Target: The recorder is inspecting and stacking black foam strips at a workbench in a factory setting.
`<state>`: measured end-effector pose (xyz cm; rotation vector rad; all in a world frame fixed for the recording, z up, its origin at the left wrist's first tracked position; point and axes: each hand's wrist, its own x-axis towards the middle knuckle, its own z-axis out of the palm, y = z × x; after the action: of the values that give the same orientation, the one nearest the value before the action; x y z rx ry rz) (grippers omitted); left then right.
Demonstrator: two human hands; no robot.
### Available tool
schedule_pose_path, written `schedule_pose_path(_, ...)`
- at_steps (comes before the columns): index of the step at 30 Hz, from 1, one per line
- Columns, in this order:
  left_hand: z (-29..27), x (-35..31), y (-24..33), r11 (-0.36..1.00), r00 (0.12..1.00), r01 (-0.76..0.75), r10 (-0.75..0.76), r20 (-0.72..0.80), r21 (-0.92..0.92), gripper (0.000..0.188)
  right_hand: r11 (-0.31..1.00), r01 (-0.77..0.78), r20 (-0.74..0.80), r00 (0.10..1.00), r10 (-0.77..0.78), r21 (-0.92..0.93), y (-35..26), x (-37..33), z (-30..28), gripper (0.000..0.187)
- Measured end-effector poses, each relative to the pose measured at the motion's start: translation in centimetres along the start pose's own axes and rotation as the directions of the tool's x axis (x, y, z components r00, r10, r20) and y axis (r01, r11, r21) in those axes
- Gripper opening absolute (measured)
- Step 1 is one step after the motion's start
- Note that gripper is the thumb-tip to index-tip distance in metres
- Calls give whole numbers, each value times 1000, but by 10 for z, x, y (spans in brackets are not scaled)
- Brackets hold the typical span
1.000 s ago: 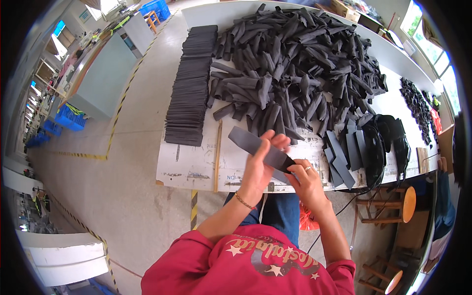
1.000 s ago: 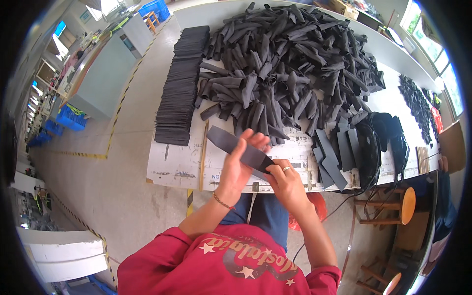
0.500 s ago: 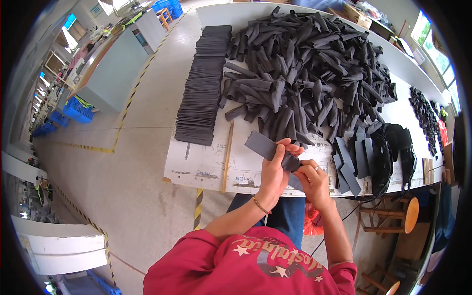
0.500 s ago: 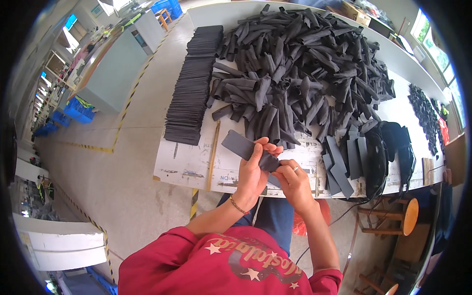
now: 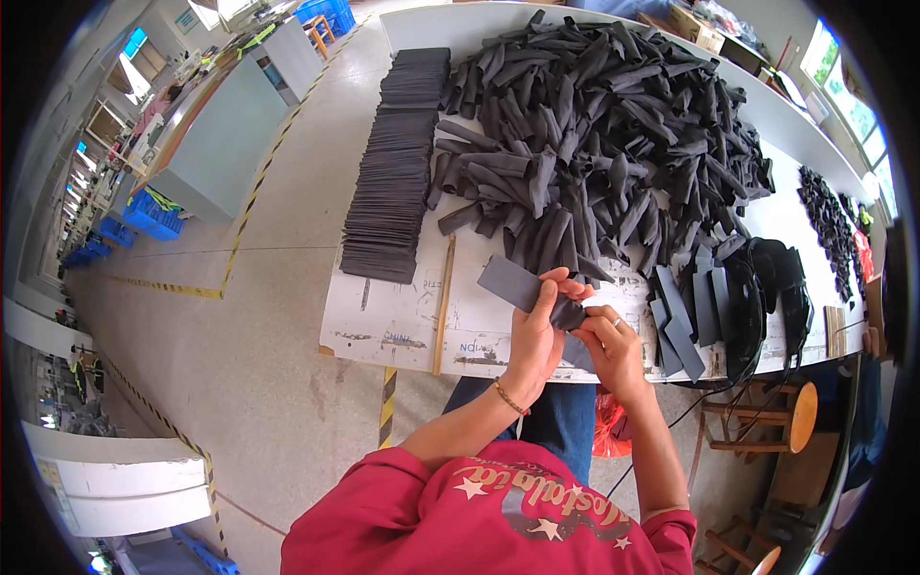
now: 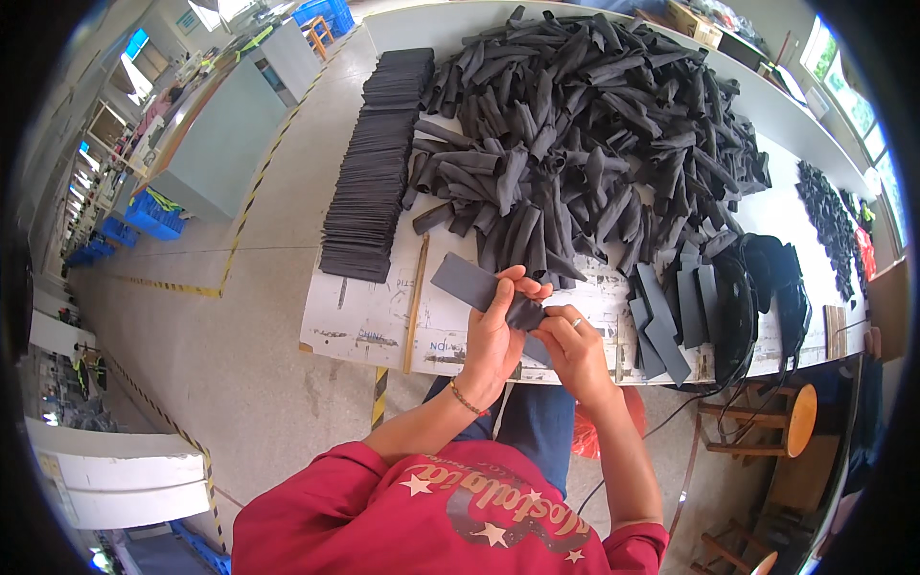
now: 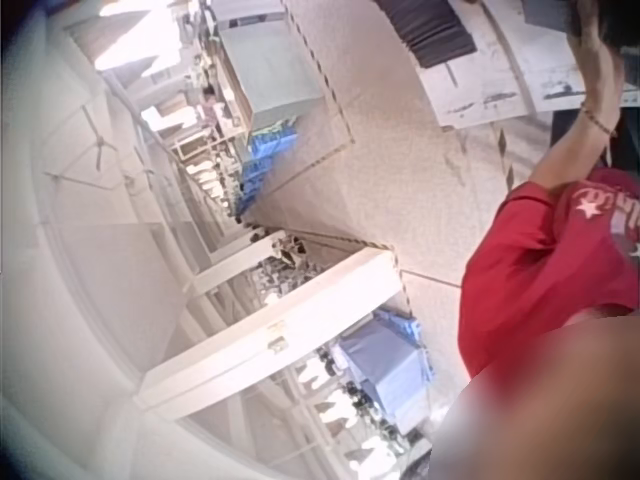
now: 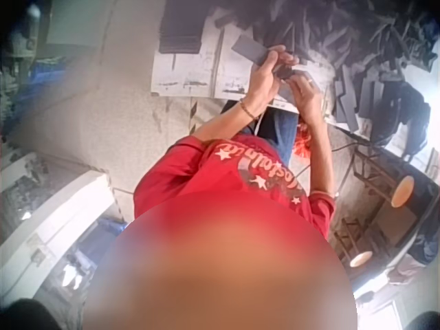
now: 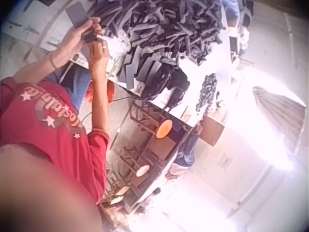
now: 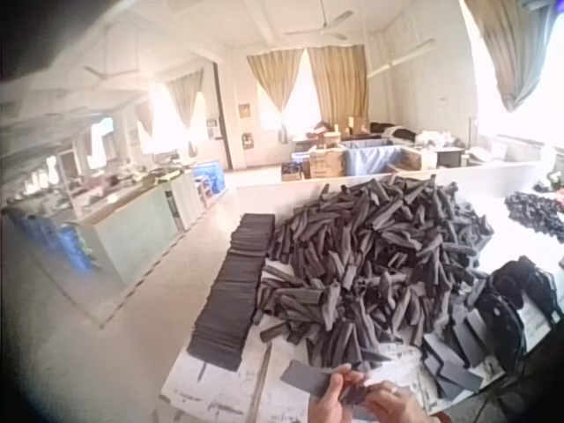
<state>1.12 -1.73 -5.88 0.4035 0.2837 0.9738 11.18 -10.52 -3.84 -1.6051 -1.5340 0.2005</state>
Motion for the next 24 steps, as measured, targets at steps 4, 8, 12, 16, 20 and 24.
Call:
schedule_pose_path(4, -1, 0, 0, 999, 1000, -18, 18, 13, 36, 28, 1000, -14, -16, 1000, 14, 21, 3, -3, 4, 12)
schedule_pose_path(8, -1, 0, 0, 995, 998, -50, 46, 49, 85, 29, 997, -61, -29, 998, 62, 45, 2, -5, 6, 13)
schedule_pose_path(12, -5, 1, 0, 996, 998, -40, 35, 54, 84, 31, 1000, -13, -21, 1000, 14, 6, 1, -3, 4, 12)
schedule_pose_path(16, -3, 2, 6, 996, 999, -15, 10, 52, 87, 33, 982, -125, -12, 992, 128, 138, -4, -4, 6, 18)
schedule_pose_path(20, -3, 6, 7, 991, 994, -82, 73, 78, 109, 34, 809, -346, -59, 905, 421, 475, -4, -12, 31, 20)
schedule_pose_path(24, -3, 6, 14, 991, 993, -86, 76, 92, 106, 31, 712, -335, -183, 819, 544, 617, -12, -17, 40, 19)
